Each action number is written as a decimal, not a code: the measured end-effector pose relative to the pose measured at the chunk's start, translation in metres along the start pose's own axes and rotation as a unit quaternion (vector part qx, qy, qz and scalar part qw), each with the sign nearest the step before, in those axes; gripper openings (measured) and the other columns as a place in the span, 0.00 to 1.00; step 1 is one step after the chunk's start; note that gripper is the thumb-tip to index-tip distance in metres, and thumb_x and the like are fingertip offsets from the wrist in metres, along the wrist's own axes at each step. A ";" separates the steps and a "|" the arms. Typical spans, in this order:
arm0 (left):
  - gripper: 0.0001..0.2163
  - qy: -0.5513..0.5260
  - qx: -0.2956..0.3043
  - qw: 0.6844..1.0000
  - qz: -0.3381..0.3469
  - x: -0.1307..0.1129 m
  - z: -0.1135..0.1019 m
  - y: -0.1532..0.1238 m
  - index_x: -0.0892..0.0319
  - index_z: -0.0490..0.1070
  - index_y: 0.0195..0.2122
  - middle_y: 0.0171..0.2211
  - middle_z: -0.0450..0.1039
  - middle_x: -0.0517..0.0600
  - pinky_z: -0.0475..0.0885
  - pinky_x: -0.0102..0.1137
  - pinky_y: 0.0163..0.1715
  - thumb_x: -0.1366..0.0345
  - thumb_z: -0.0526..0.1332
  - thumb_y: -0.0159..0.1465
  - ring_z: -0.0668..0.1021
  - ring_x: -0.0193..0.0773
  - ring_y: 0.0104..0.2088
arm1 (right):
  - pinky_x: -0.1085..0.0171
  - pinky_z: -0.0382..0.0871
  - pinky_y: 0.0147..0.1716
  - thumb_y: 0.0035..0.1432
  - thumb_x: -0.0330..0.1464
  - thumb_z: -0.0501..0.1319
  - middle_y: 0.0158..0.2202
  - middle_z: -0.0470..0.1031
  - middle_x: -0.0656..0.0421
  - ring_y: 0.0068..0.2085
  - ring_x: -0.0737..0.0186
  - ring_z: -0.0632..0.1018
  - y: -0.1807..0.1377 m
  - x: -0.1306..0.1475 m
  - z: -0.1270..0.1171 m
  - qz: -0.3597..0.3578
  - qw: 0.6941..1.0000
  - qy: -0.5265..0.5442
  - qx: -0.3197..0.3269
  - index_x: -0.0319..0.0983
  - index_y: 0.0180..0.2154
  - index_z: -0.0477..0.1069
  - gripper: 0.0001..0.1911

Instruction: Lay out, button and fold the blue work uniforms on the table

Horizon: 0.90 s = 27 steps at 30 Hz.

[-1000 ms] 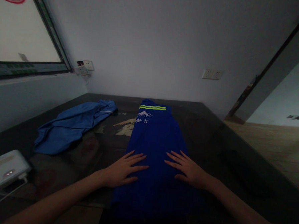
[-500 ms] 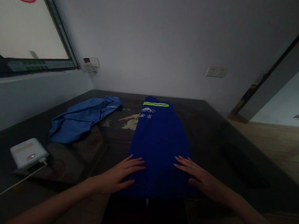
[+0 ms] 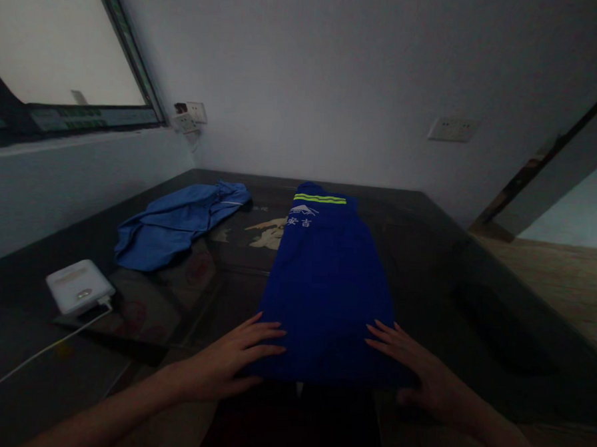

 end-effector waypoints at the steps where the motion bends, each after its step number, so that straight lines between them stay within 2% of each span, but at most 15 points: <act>1: 0.26 -0.004 -0.008 1.000 -0.009 -0.001 0.001 0.000 0.50 0.55 0.62 0.63 0.56 0.52 0.46 0.51 0.63 0.71 0.56 0.62 0.56 0.43 0.64 | 0.42 0.46 0.61 0.49 0.51 0.63 0.63 0.57 0.56 0.63 0.47 0.57 -0.002 0.001 0.002 -0.004 1.000 -0.010 0.000 0.50 0.62 0.55 0.41; 3: 0.27 -0.017 -0.012 0.999 -0.027 -0.002 0.003 0.001 0.50 0.57 0.60 0.62 0.58 0.51 0.47 0.51 0.63 0.76 0.53 0.60 0.57 0.41 0.63 | 0.41 0.46 0.61 0.48 0.50 0.65 0.64 0.56 0.55 0.64 0.46 0.56 -0.004 0.002 0.006 -0.009 0.999 -0.033 -0.002 0.49 0.62 0.54 0.43; 6: 0.29 -0.033 -0.020 0.998 -0.048 -0.005 0.006 0.006 0.50 0.61 0.57 0.61 0.60 0.49 0.48 0.52 0.63 0.79 0.51 0.55 0.59 0.42 0.63 | 0.42 0.46 0.61 0.52 0.44 0.64 0.64 0.55 0.55 0.64 0.48 0.56 -0.004 0.002 0.012 -0.007 0.998 -0.062 -0.015 0.48 0.63 0.51 0.40; 10: 0.33 -0.009 -0.075 0.994 -0.076 -0.001 0.018 0.009 0.51 0.62 0.55 0.58 0.64 0.49 0.50 0.51 0.63 0.82 0.50 0.47 0.63 0.41 0.60 | 0.43 0.49 0.61 0.56 0.39 0.62 0.64 0.55 0.57 0.64 0.51 0.56 -0.005 0.002 0.017 -0.010 0.995 -0.095 -0.028 0.50 0.63 0.50 0.36; 14: 0.35 0.043 -0.098 0.993 -0.055 0.007 0.025 0.008 0.53 0.60 0.57 0.57 0.65 0.49 0.54 0.48 0.63 0.84 0.48 0.48 0.65 0.37 0.59 | 0.44 0.53 0.60 0.57 0.39 0.61 0.64 0.56 0.58 0.64 0.51 0.56 -0.007 0.000 0.020 -0.027 0.992 -0.117 -0.039 0.51 0.62 0.53 0.34; 21: 0.35 0.080 0.002 0.997 -0.001 0.000 0.002 -0.003 0.48 0.52 0.63 0.63 0.57 0.48 0.56 0.45 0.62 0.84 0.47 0.56 0.60 0.38 0.63 | 0.47 0.58 0.59 0.57 0.40 0.61 0.63 0.58 0.58 0.64 0.51 0.57 -0.009 -0.001 0.019 -0.050 0.989 -0.133 -0.045 0.51 0.61 0.56 0.31; 24: 0.33 0.086 0.029 0.996 0.012 0.000 -0.004 -0.010 0.49 0.46 0.65 0.65 0.52 0.51 0.55 0.47 0.62 0.77 0.54 0.60 0.57 0.44 0.64 | 0.47 0.58 0.59 0.57 0.39 0.61 0.63 0.58 0.58 0.64 0.52 0.57 -0.010 0.000 0.019 -0.044 0.991 -0.120 -0.049 0.51 0.62 0.55 0.32; 27: 0.39 0.102 0.042 0.994 0.015 0.008 -0.002 -0.014 0.50 0.41 0.66 0.66 0.47 0.53 0.54 0.49 0.61 0.67 0.62 0.58 0.53 0.49 0.65 | 0.43 0.51 0.60 0.56 0.39 0.62 0.64 0.57 0.57 0.64 0.50 0.56 -0.008 0.003 0.017 -0.039 0.993 -0.108 -0.039 0.51 0.62 0.53 0.34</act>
Point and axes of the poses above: each hand's wrist, its own y-axis towards the middle knuckle, its own z-axis out of the palm, x = y × z, the point moved 2 cm from there along y, towards the middle knuckle
